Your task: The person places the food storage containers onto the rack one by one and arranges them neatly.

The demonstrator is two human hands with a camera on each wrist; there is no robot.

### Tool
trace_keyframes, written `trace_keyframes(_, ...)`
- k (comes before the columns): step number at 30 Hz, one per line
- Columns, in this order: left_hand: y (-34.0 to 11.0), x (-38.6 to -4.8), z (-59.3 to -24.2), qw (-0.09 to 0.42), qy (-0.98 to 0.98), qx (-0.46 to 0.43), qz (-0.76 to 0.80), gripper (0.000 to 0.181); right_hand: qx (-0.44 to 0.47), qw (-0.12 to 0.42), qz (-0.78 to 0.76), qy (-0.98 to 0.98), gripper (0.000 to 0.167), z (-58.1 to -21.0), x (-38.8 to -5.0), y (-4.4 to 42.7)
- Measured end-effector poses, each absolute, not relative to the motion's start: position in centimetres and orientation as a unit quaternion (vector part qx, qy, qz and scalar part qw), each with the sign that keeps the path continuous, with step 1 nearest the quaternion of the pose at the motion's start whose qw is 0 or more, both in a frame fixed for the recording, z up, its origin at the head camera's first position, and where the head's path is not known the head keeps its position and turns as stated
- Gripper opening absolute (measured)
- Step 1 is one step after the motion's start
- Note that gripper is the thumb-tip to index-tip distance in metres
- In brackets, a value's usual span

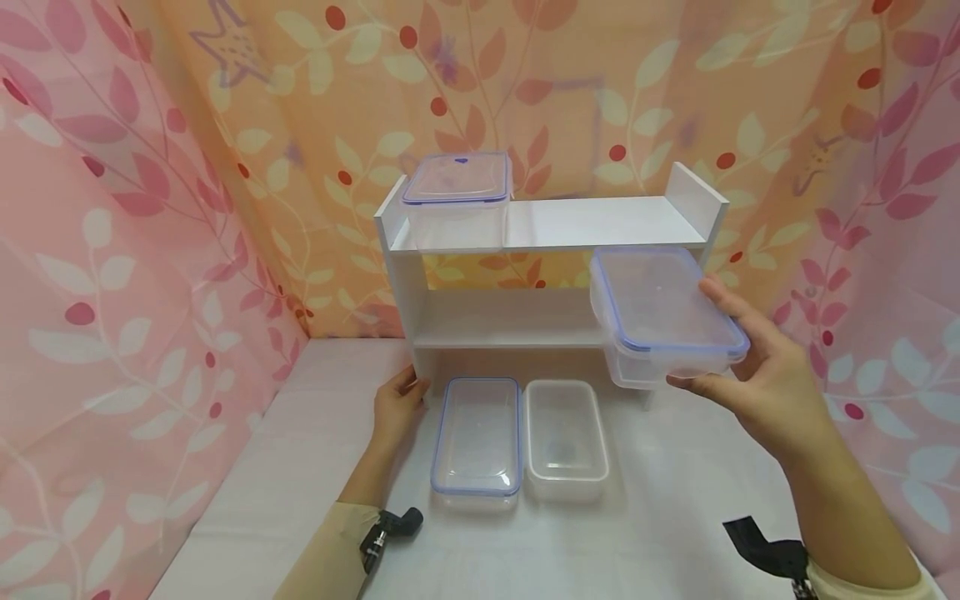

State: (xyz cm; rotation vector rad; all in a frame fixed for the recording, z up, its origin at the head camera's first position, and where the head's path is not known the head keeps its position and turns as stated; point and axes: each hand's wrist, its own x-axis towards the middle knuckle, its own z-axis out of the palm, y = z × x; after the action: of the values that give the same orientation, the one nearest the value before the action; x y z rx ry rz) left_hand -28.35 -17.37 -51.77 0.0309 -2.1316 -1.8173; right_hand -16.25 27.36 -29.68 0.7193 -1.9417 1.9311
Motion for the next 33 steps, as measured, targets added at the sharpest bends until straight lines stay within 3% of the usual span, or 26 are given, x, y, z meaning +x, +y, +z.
trace_keyframes(9, -17.3, -28.3, -51.7, 0.166, -0.744, 0.015, -0.647, 0.043, 0.289, 0.139, 0.701, -0.637, 0.091, -28.4, -16.7, 27.5)
trace_keyframes(33, -17.2, -28.4, -51.7, 0.165, -0.747, 0.025, -0.643, 0.041, 0.250, 0.155, 0.681, -0.671, 0.081, -25.8, -18.0, 28.2)
